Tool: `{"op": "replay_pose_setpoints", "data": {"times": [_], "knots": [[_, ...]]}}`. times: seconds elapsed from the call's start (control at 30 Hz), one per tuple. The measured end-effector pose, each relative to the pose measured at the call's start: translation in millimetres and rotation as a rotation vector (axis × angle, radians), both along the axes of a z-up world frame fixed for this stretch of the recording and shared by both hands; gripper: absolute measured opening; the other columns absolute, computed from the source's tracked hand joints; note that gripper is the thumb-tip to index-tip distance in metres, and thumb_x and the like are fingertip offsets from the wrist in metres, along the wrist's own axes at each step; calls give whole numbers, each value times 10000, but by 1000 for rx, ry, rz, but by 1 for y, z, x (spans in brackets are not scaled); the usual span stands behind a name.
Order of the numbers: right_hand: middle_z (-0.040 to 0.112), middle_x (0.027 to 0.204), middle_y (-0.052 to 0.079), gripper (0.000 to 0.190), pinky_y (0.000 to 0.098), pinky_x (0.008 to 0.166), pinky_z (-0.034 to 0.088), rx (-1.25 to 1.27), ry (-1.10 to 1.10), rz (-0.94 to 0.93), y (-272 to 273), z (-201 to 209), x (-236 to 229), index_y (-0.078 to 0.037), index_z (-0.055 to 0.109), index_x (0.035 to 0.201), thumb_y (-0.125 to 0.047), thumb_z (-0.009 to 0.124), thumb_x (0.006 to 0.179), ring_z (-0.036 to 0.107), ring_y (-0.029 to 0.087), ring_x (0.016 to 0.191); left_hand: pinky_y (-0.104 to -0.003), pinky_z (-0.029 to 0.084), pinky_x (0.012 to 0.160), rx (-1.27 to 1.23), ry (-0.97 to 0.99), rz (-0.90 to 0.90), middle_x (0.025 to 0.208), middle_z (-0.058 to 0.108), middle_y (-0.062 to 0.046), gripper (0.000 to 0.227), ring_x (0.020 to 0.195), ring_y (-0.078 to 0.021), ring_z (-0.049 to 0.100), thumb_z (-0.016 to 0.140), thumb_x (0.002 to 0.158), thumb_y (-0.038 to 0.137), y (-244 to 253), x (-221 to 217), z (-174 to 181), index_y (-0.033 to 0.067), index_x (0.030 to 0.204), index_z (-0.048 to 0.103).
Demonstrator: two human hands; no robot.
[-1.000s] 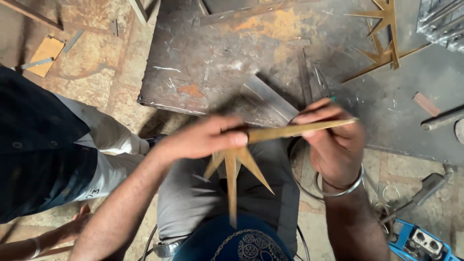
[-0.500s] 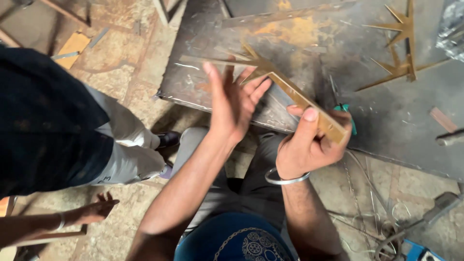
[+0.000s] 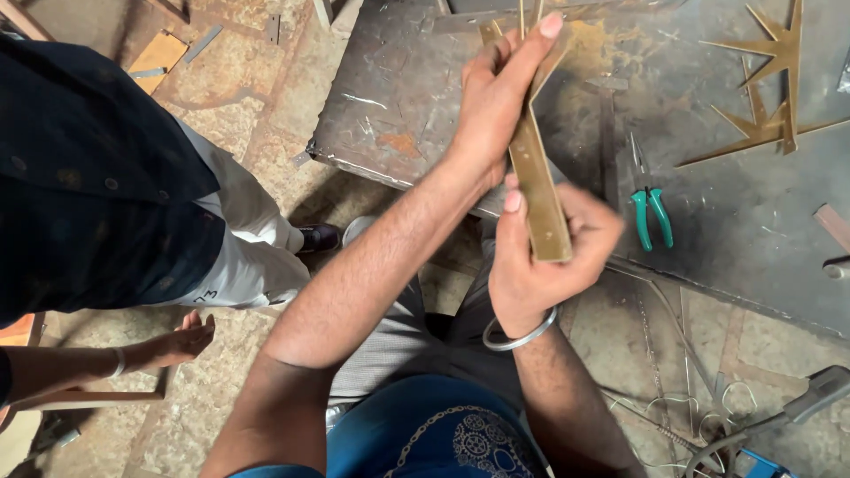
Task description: Fabricating and checking a star-shaped decorative object using metal or wood pieces and a hammer.
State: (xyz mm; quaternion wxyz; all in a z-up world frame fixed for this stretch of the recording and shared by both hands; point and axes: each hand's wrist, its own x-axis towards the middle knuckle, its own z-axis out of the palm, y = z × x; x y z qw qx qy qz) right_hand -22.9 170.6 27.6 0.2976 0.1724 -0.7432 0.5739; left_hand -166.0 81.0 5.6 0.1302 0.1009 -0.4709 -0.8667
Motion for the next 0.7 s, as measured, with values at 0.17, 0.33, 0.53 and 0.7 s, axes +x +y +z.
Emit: {"op": "replay_pose_setpoints", "data": {"times": [0.17,0.33,0.53,0.7], "knots": [[590,1093,85,403,299,964,630,-328,-64,197,-3,15,-10,-52,372,1266,49,712,1074,726,156,1051,-301,538,690,-53,23,40,845,656,-27,574,771,-111,609,777,868,510,-6,-12,1,-45,980,684],[713,1127,190,364,308,1014,624,-316,-87,206,-2,14,-13,-21,399,1205,85,731,1100,745,188,1080,-312,560,725,-42,-13,47,877,694,-61,609,811,-120,643,757,842,523,-6,-19,0,-50,1038,689],[710,1128,189,381,275,970,619,-340,-137,209,-3,17,-10,-25,405,1258,59,732,1082,748,183,1081,-328,540,770,17,-15,31,943,670,-71,632,866,-131,610,746,863,524,-2,-27,-19,-52,1107,658],[701,1140,188,371,274,972,618,-345,-146,205,-1,16,-10,-17,404,1238,57,732,1081,747,183,1081,-324,530,801,35,-21,18,973,654,-67,635,902,-133,599,742,859,532,0,-23,-15,-36,1124,643]]}}
